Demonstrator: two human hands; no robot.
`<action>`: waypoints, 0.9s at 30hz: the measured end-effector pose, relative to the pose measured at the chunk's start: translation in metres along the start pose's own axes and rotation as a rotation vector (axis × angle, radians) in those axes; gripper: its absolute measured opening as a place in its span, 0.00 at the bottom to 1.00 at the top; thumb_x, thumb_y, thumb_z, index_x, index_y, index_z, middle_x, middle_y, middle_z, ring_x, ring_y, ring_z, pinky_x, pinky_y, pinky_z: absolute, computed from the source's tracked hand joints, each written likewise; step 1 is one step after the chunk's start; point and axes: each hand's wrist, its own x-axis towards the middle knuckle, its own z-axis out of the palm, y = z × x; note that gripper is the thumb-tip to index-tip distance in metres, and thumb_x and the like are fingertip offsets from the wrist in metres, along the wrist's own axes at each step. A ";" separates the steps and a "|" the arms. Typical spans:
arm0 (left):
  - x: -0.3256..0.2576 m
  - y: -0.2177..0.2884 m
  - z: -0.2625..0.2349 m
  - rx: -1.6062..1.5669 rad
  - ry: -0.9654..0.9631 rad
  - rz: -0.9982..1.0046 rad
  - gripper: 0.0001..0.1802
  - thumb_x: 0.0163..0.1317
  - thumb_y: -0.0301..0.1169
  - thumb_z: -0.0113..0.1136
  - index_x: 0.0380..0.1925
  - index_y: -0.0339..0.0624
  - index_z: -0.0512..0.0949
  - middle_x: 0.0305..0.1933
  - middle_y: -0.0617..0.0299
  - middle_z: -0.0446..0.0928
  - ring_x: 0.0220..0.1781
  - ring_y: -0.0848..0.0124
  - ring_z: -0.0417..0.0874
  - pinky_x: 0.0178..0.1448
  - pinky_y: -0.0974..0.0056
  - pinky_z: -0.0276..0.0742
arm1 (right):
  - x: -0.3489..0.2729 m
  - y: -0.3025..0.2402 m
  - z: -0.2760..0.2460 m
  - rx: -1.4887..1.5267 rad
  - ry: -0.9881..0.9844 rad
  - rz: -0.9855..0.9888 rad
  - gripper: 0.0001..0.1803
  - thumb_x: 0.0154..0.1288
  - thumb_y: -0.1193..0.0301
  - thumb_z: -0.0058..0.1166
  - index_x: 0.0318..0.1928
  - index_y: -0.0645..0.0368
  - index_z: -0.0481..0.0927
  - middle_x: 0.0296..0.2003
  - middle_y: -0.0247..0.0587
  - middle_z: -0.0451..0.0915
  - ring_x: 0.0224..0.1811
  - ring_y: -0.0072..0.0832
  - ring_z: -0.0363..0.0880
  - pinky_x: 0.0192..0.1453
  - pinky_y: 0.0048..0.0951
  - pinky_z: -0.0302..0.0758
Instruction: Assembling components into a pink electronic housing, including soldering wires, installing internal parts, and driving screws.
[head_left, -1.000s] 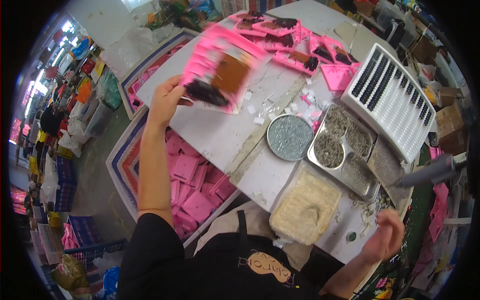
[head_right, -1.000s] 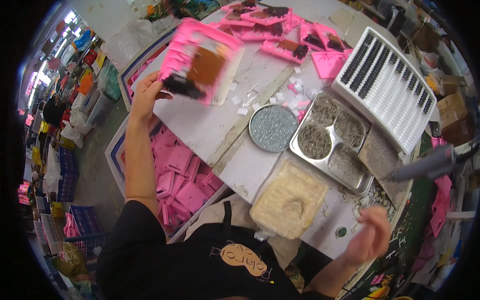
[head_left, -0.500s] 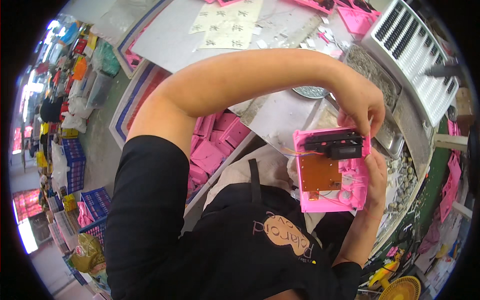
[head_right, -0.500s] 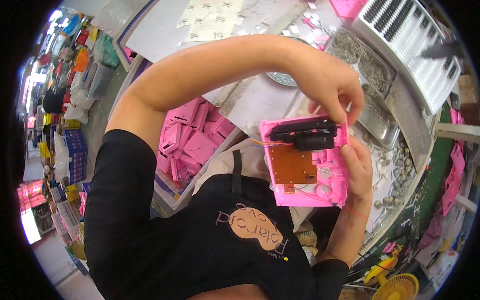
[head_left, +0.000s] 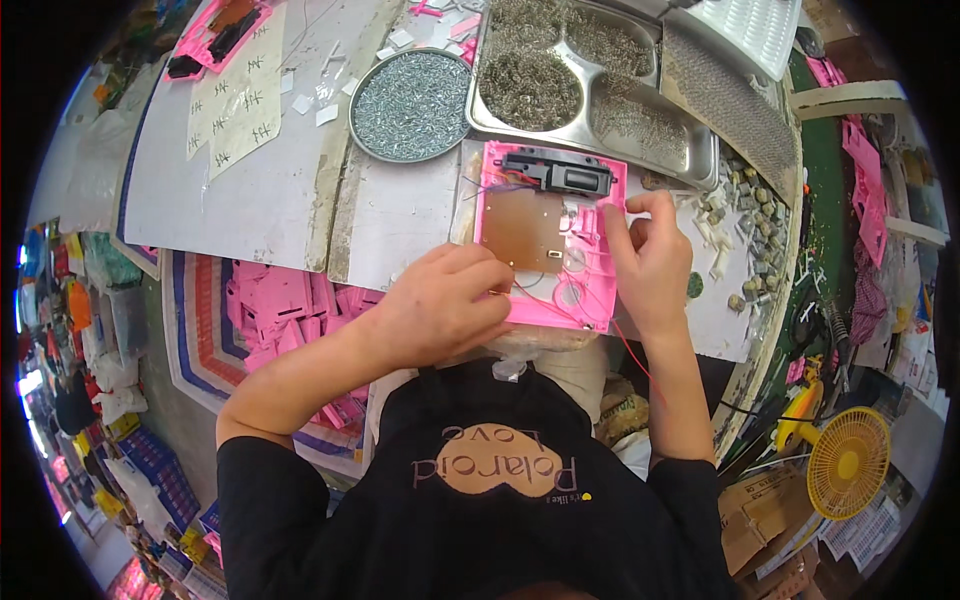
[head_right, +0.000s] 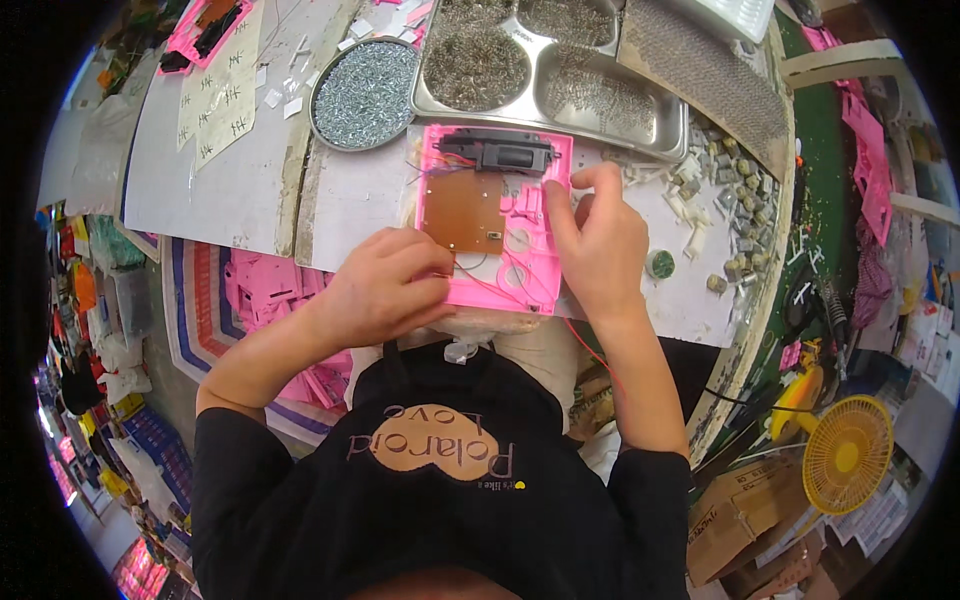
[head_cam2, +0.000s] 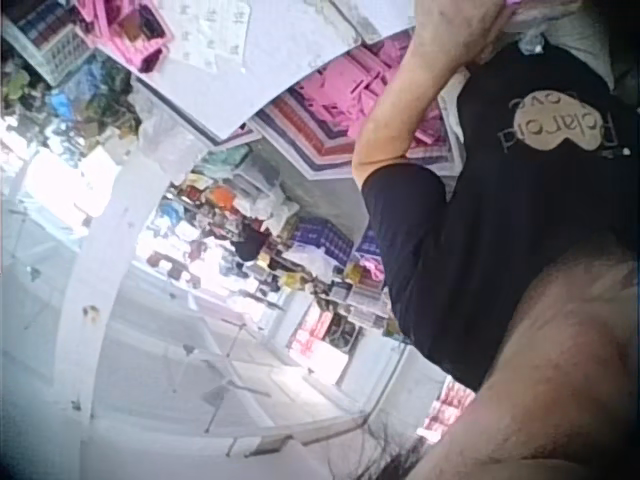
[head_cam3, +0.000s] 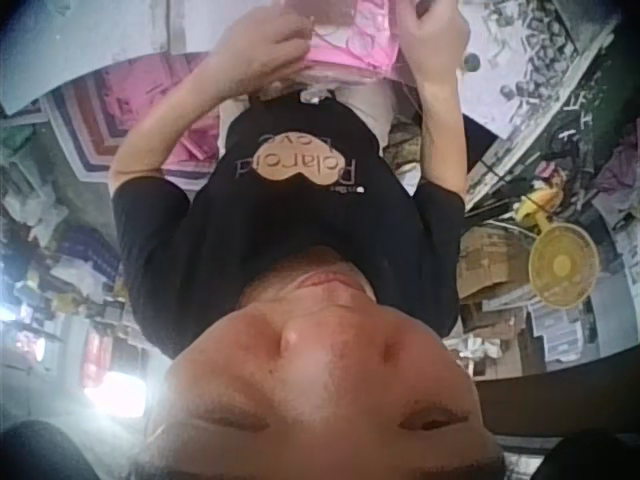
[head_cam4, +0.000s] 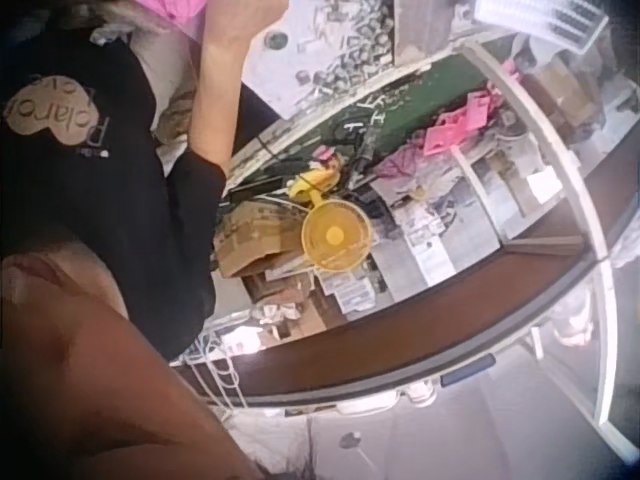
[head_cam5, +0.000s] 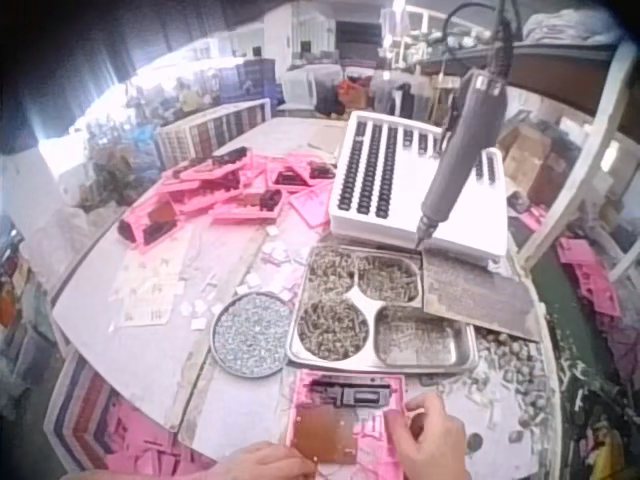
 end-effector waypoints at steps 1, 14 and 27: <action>0.000 -0.001 -0.005 0.038 -0.002 0.023 0.13 0.52 0.37 0.74 0.30 0.47 0.77 0.44 0.64 0.78 0.48 0.62 0.81 0.52 0.57 0.74 | 0.001 0.001 0.003 -0.062 0.017 -0.024 0.13 0.68 0.62 0.64 0.37 0.57 0.75 0.15 0.39 0.76 0.15 0.36 0.75 0.22 0.38 0.68; -0.008 0.013 -0.016 0.054 -0.185 -0.022 0.11 0.48 0.32 0.72 0.27 0.46 0.78 0.41 0.65 0.79 0.46 0.66 0.81 0.49 0.59 0.75 | -0.019 -0.004 -0.030 -0.122 -0.414 0.045 0.31 0.62 0.49 0.68 0.55 0.57 0.74 0.19 0.42 0.80 0.22 0.42 0.83 0.28 0.41 0.75; 0.010 0.026 -0.022 0.130 -0.330 -0.092 0.10 0.50 0.31 0.69 0.32 0.44 0.79 0.37 0.64 0.76 0.41 0.64 0.80 0.42 0.58 0.74 | -0.090 0.007 -0.039 0.009 -0.333 -0.364 0.35 0.54 0.77 0.69 0.66 0.58 0.76 0.30 0.40 0.80 0.31 0.38 0.78 0.36 0.38 0.76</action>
